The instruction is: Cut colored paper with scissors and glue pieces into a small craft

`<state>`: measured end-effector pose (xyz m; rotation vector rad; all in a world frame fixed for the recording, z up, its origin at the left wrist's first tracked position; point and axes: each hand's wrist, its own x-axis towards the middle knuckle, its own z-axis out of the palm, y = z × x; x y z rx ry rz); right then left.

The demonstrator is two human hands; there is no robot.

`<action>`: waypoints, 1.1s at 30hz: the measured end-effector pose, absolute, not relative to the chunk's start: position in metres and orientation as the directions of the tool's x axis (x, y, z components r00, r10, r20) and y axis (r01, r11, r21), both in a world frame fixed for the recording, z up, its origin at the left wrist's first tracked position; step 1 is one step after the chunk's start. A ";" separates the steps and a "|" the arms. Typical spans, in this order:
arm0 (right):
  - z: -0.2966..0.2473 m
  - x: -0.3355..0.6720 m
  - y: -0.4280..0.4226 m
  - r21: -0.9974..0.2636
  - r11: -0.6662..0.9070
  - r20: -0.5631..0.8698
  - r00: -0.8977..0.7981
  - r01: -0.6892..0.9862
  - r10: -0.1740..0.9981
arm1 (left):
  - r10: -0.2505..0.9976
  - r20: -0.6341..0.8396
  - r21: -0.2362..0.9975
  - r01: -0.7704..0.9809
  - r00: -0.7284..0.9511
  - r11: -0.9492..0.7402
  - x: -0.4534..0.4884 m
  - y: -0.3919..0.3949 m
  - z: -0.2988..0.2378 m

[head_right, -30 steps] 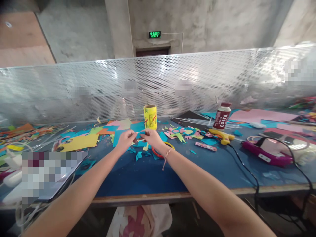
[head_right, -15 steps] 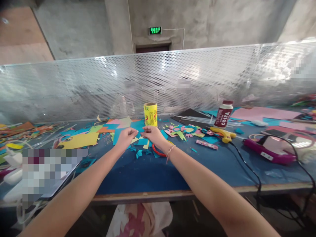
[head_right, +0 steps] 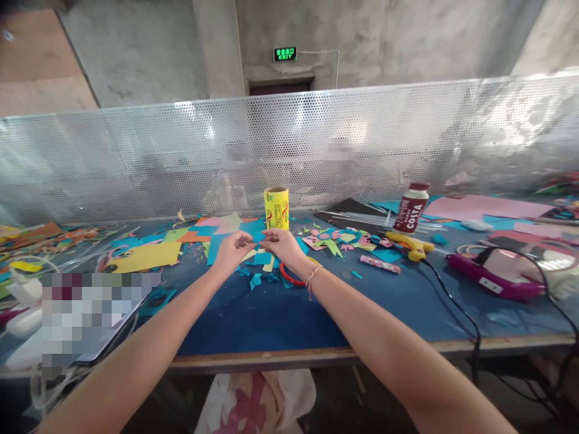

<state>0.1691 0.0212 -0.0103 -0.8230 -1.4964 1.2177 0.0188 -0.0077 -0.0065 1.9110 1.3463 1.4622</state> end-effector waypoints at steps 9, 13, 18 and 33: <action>-0.002 0.171 0.018 -0.922 0.380 0.359 -0.204 0.078 0.911 | 0.778 0.629 0.630 0.576 0.015 -0.520 0.022 -0.016 -0.001; 0.002 0.171 0.015 -0.906 0.415 0.392 -0.205 0.086 0.897 | 0.742 0.667 0.572 0.592 0.067 -0.568 0.023 -0.017 -0.005; 0.002 0.170 0.013 -0.888 0.446 0.424 -0.182 0.109 0.887 | 0.782 0.612 0.597 0.580 0.117 -0.554 0.028 -0.019 -0.005; -0.006 0.171 0.020 -0.918 0.394 0.392 -0.277 -0.051 0.877 | 0.937 0.349 0.914 0.227 -0.017 -0.336 0.025 -0.013 -0.001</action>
